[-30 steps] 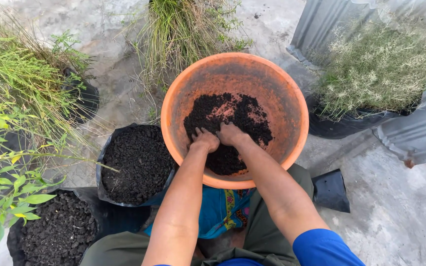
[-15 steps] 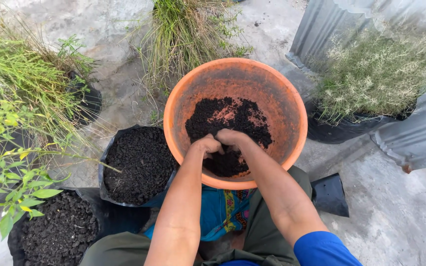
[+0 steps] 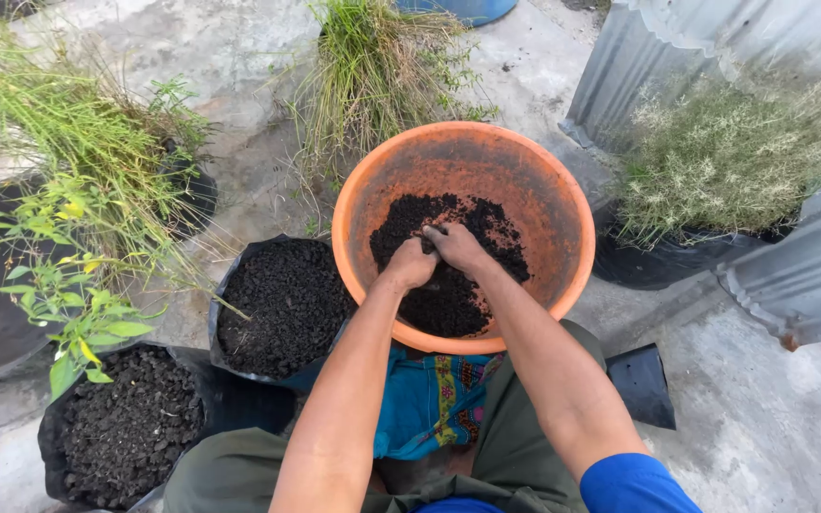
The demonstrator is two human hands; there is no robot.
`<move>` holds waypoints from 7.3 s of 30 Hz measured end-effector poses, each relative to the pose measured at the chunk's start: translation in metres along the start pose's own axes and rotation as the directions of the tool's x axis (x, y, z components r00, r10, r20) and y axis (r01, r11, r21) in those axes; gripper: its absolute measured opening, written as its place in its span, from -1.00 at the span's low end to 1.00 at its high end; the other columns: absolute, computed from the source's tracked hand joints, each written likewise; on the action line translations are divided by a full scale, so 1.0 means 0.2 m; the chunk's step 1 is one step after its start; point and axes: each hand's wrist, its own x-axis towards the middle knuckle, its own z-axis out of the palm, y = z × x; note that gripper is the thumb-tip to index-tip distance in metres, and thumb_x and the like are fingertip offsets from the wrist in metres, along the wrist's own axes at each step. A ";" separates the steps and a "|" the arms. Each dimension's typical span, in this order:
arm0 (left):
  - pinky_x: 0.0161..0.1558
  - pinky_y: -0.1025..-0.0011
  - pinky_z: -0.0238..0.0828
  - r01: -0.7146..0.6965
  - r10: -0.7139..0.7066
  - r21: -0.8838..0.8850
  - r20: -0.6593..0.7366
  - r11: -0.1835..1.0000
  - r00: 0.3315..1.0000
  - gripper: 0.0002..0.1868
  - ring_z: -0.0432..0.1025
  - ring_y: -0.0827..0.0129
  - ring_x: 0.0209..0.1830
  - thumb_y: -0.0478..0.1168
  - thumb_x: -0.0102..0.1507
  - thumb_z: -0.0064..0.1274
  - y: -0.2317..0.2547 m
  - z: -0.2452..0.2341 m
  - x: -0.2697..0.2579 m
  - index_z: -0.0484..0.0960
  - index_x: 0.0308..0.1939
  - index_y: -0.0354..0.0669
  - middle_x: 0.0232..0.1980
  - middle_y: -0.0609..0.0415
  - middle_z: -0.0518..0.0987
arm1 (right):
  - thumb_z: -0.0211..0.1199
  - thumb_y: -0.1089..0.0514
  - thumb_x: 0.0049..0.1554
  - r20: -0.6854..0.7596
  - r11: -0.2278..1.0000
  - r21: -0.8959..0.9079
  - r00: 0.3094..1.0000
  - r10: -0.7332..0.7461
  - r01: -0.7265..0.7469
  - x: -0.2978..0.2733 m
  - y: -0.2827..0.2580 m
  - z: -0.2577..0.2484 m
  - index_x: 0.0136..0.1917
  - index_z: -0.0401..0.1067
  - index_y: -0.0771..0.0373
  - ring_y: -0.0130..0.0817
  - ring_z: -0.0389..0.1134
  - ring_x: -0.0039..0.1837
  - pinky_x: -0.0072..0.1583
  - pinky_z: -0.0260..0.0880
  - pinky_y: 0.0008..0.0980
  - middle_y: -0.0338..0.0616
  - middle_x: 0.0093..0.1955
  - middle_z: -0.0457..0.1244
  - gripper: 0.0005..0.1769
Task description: Planting and transplanting plants into grow bags with soil.
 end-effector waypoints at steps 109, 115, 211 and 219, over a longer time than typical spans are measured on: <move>-0.23 0.36 0.49 -0.296 -0.156 -0.782 -0.443 0.549 0.883 -0.74 0.52 0.30 -0.26 -0.57 0.17 0.00 -0.82 -0.62 -0.48 0.66 -0.08 -0.45 -0.19 -0.03 0.64 | 0.01 0.23 0.19 0.471 1.000 0.001 0.882 -0.013 0.014 0.13 -0.64 1.16 -0.29 0.42 0.41 -0.23 0.18 -0.42 -0.36 0.11 -0.14 0.01 -0.40 0.20 -0.71; -0.16 0.28 0.47 -0.032 -0.226 -0.411 -0.562 0.911 0.796 -0.74 0.60 0.27 -0.23 -0.33 0.18 0.17 -0.66 -0.70 -0.63 0.74 -0.06 -0.31 -0.21 -0.13 0.72 | 0.22 0.30 0.09 0.454 0.987 0.005 0.879 -0.144 0.159 0.18 -0.61 1.10 -0.16 0.57 0.47 -0.23 0.42 -0.28 -0.24 0.46 -0.10 -0.02 -0.31 0.38 -0.83; -0.04 0.07 0.55 0.201 -0.082 0.300 -0.365 0.932 0.927 -0.82 0.59 -0.05 -0.06 -0.18 0.07 0.12 -0.64 -0.61 -0.81 0.78 -0.32 -0.04 -0.15 -0.15 0.70 | 0.39 0.20 -0.01 0.351 0.644 -0.543 0.843 -0.408 0.539 -0.14 -0.64 0.98 -0.10 0.64 0.25 0.07 0.48 0.04 0.12 0.49 -0.03 0.14 -0.08 0.43 -0.82; -0.04 0.04 0.54 0.204 -0.073 0.226 -0.480 0.952 0.874 -0.78 0.58 -0.11 -0.08 -0.14 0.15 0.11 -0.64 -0.59 -0.68 0.77 -0.29 -0.18 -0.16 -0.24 0.69 | 0.30 0.35 -0.10 0.278 0.527 -0.625 0.795 -0.540 0.576 0.02 -0.57 0.99 -0.22 0.49 0.45 0.30 0.41 -0.01 0.03 0.47 0.08 0.37 -0.14 0.35 -0.87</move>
